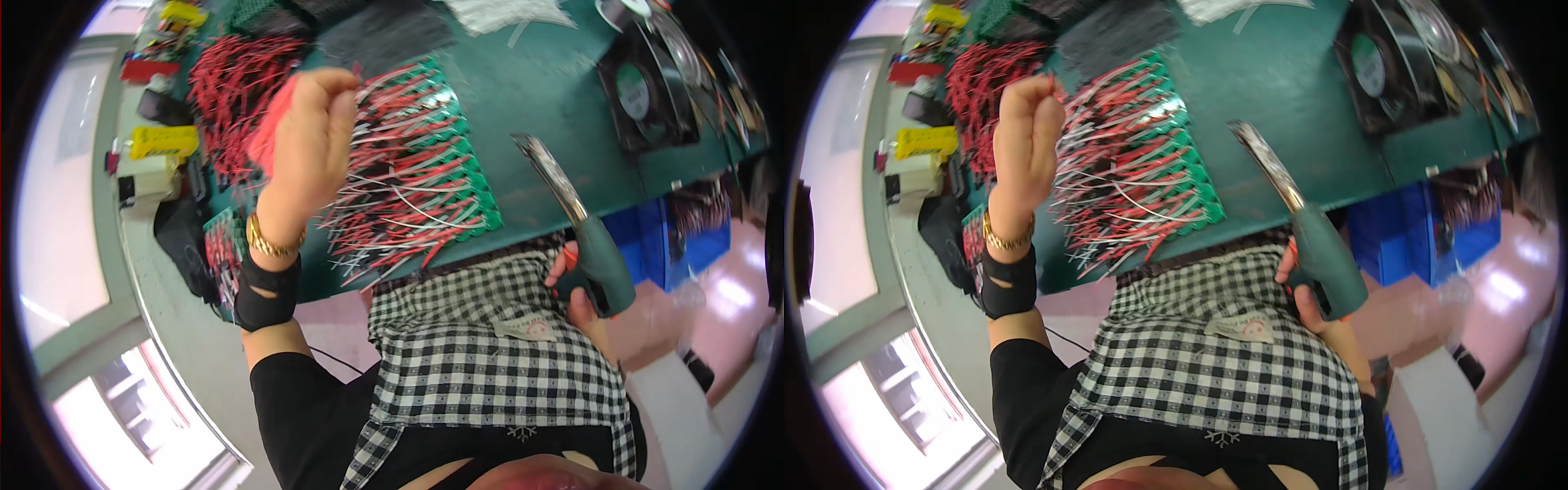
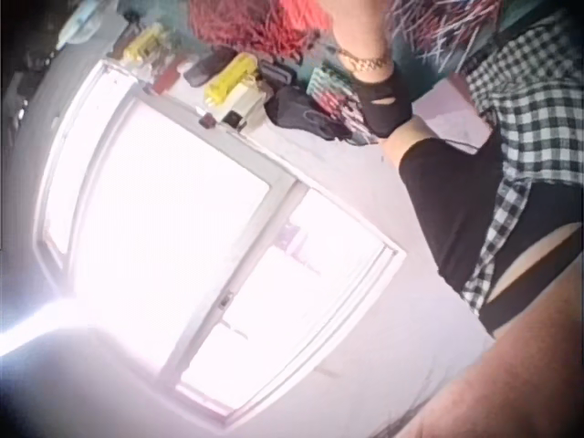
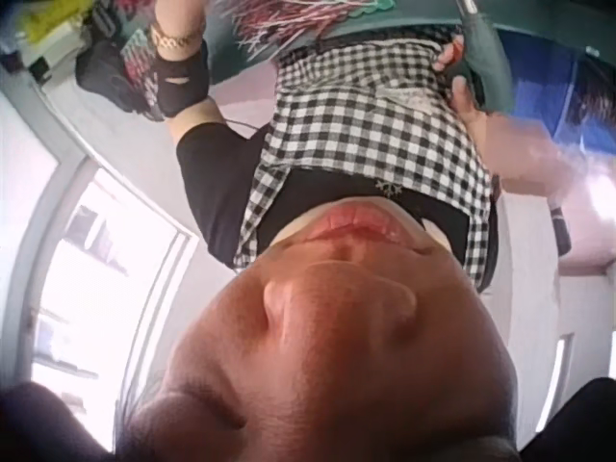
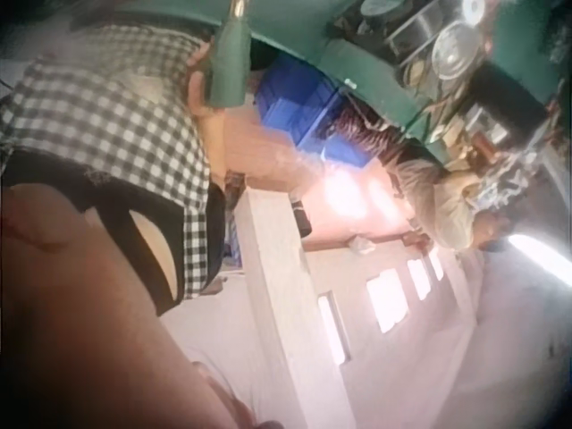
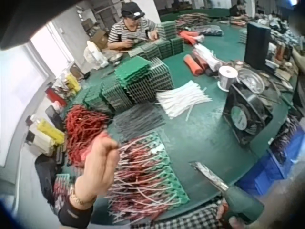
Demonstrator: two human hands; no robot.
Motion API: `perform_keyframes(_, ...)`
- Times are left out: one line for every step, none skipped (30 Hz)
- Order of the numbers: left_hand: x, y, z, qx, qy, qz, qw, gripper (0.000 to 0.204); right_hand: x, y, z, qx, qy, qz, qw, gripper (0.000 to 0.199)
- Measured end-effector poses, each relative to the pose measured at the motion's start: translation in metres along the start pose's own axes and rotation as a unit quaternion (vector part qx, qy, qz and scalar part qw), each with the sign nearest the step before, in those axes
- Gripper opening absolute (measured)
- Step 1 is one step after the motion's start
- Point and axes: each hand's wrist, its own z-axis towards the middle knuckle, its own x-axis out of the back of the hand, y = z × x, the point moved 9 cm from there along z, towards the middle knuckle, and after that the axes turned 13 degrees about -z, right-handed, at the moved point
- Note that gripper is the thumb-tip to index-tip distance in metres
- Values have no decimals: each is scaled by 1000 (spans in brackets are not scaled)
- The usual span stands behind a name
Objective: The person solders wires onto a circuit board using a soldering tool, sets the assembled board aside, retrieves a new board from a stack, and solders additional wires onto it.
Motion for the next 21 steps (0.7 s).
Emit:
perform_keyframes(-23,7,-5,4,-46,14,999,23,-1,2,2,17,-22,-1,1000,55)
perform_keyframes(-48,20,-9,-45,-100,3,994,24,1,2,5,25,-29,3,999,50)
perform_keyframes(-71,32,-14,-96,-148,-11,984,26,6,8,7,14,-19,-3,1000,50)
perform_keyframes(-88,36,-18,-117,-166,-32,979,28,8,11,8,21,-29,7,999,47)
perform_keyframes(-103,41,-21,-115,-187,-42,975,27,8,14,7,31,-41,18,999,44)
perform_keyframes(-113,38,-24,-117,-180,-49,976,24,10,21,5,14,-31,24,999,40)
perform_keyframes(-122,35,-29,-118,-172,-56,976,22,13,26,2,6,-25,22,999,40)
perform_keyframes(-129,33,-34,-116,-173,-62,976,22,14,29,2,7,-33,8,999,38)
perform_keyframes(-132,21,-36,-65,-150,-54,985,18,15,32,2,7,-42,-5,999,37)
perform_keyframes(-134,10,-37,-14,-128,-46,991,15,17,36,1,2,-40,-1,999,36)
perform_keyframes(-135,8,-40,-9,-127,-47,991,15,14,36,2,-3,-43,0,999,36)
perform_keyframes(-134,3,-41,4,-116,-29,993,11,11,33,4,-3,-41,-1,999,35)
perform_keyframes(-132,-2,-43,17,-103,-11,994,9,10,30,7,-4,-39,-1,999,35)
perform_keyframes(-134,-4,-45,12,-92,-7,996,8,9,29,8,-8,-41,0,999,35)
perform_keyframes(-136,-7,-46,17,-92,-7,996,8,8,27,9,-8,-45,-28,999,35)
perform_keyframes(-135,-10,-46,26,-85,-18,996,8,7,26,11,-7,-49,-55,997,35)
perform_keyframes(-134,-14,-47,34,-78,-29,996,8,6,22,11,-10,-52,-55,997,35)
perform_keyframes(-134,-17,-48,36,-70,-30,996,9,5,22,10,-39,-56,-66,995,37)
perform_keyframes(-133,-20,-50,40,-70,-30,996,9,4,25,8,-67,-60,-77,993,39)
perform_keyframes(-134,-20,-49,35,-70,-19,997,9,5,26,7,-71,-61,-77,993,39)
perform_keyframes(-136,-20,-48,30,-70,-9,997,9,8,29,5,-85,-58,-50,993,41)
